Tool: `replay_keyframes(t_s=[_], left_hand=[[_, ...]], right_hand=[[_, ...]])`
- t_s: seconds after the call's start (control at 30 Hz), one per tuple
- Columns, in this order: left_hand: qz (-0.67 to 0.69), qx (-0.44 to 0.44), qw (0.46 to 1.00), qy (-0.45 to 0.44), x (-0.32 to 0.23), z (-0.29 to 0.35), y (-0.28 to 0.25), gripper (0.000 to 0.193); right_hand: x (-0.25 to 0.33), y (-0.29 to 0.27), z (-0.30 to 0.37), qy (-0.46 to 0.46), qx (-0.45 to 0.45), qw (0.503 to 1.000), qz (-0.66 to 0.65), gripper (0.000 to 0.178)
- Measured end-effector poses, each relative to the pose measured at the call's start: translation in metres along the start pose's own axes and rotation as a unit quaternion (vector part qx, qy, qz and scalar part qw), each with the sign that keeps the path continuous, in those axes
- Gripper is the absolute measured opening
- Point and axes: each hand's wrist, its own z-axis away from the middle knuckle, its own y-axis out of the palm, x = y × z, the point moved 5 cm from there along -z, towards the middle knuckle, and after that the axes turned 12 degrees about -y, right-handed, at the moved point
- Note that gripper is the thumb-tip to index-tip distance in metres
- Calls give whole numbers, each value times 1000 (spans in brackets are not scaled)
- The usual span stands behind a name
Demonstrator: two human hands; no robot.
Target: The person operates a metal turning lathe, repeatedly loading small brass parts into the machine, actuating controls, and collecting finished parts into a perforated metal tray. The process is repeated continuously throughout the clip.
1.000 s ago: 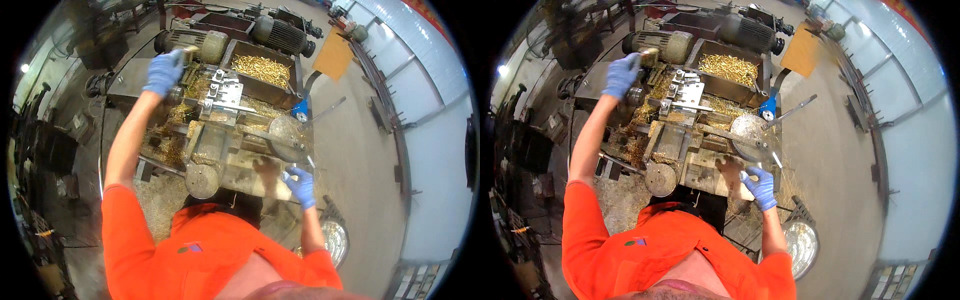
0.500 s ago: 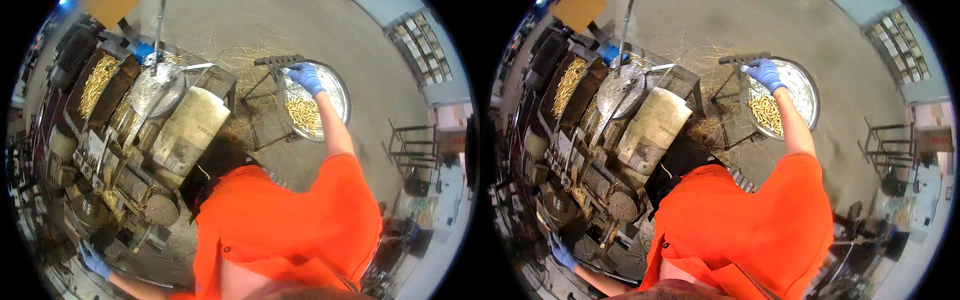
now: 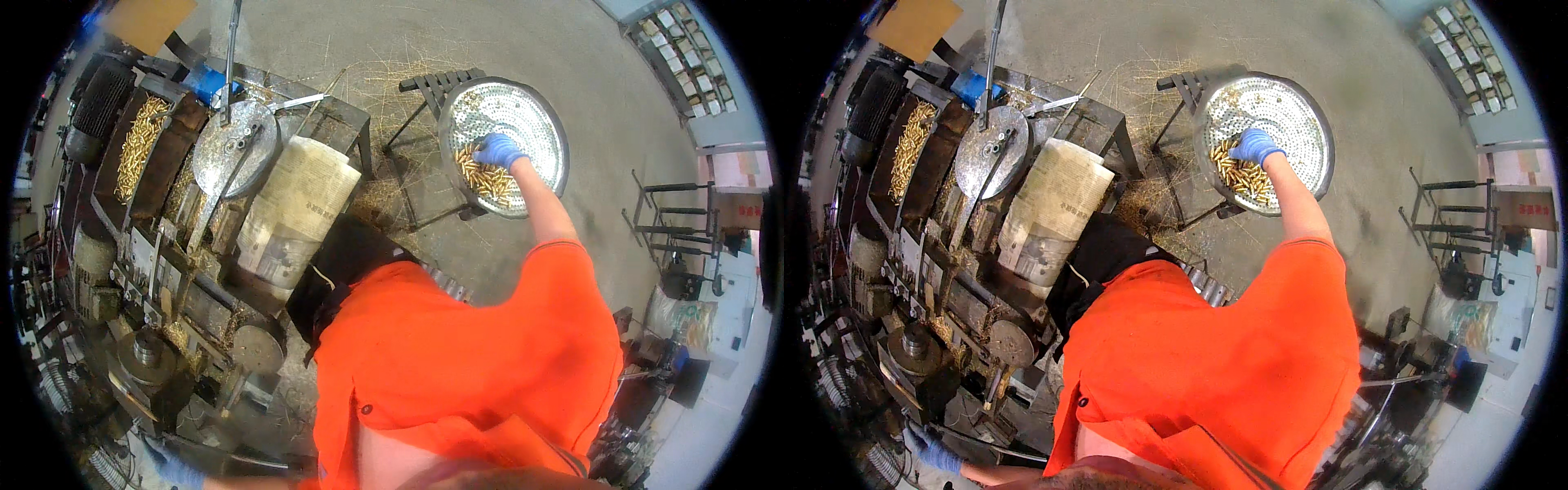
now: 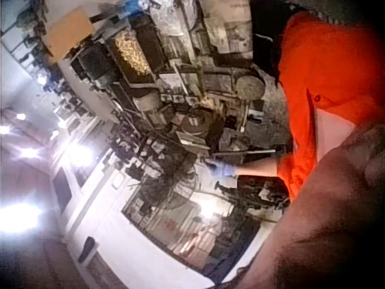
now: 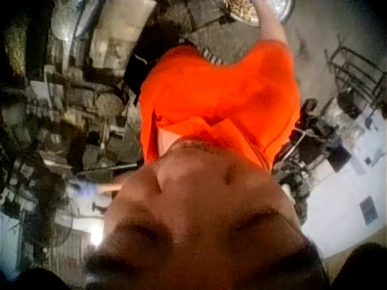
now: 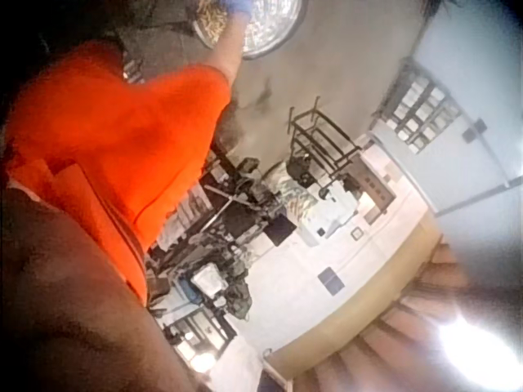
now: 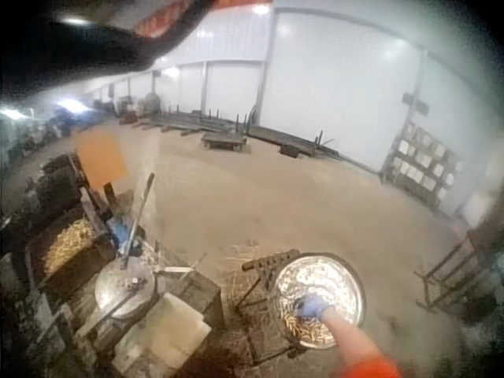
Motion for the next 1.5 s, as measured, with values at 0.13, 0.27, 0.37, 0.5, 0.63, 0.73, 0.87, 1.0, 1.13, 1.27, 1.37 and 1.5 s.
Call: replay_keyframes(t_s=[0.13,0.27,0.37,0.5,0.63,0.73,0.87,1.0,1.13,1.27,1.37,1.5], left_hand=[[-83,-9,993,79,49,-15,9,40],[1,39,999,10,6,11,14,41],[-4,18,999,-35,-18,34,6,41],[29,13,999,12,39,20,0,43],[88,61,982,-156,34,26,4,43],[71,50,991,-98,38,21,5,43],[-37,26,997,67,65,1,15,43],[163,91,974,-126,-6,47,2,39],[331,161,928,-61,-141,110,27,37],[252,263,913,183,-244,127,118,26],[312,403,852,118,-283,143,136,25],[473,486,733,54,-289,154,146,29]], right_hand=[[6,-13,2,-18,0,1000,20,55],[-12,-7,0,-11,-32,999,13,54],[-13,-4,-2,-1,-23,999,49,48],[-11,-8,16,49,-91,985,-136,49],[-15,-8,21,101,-82,991,-26,56],[6,-15,24,60,-47,996,38,57],[-2,-16,21,50,-65,996,36,56],[69,-53,43,-54,-255,937,-233,52],[239,-77,56,-325,-250,855,-316,38],[395,-104,118,-613,-296,698,-225,29],[467,-117,160,-716,-254,625,-179,31],[500,-110,168,-762,-230,583,-162,31]])
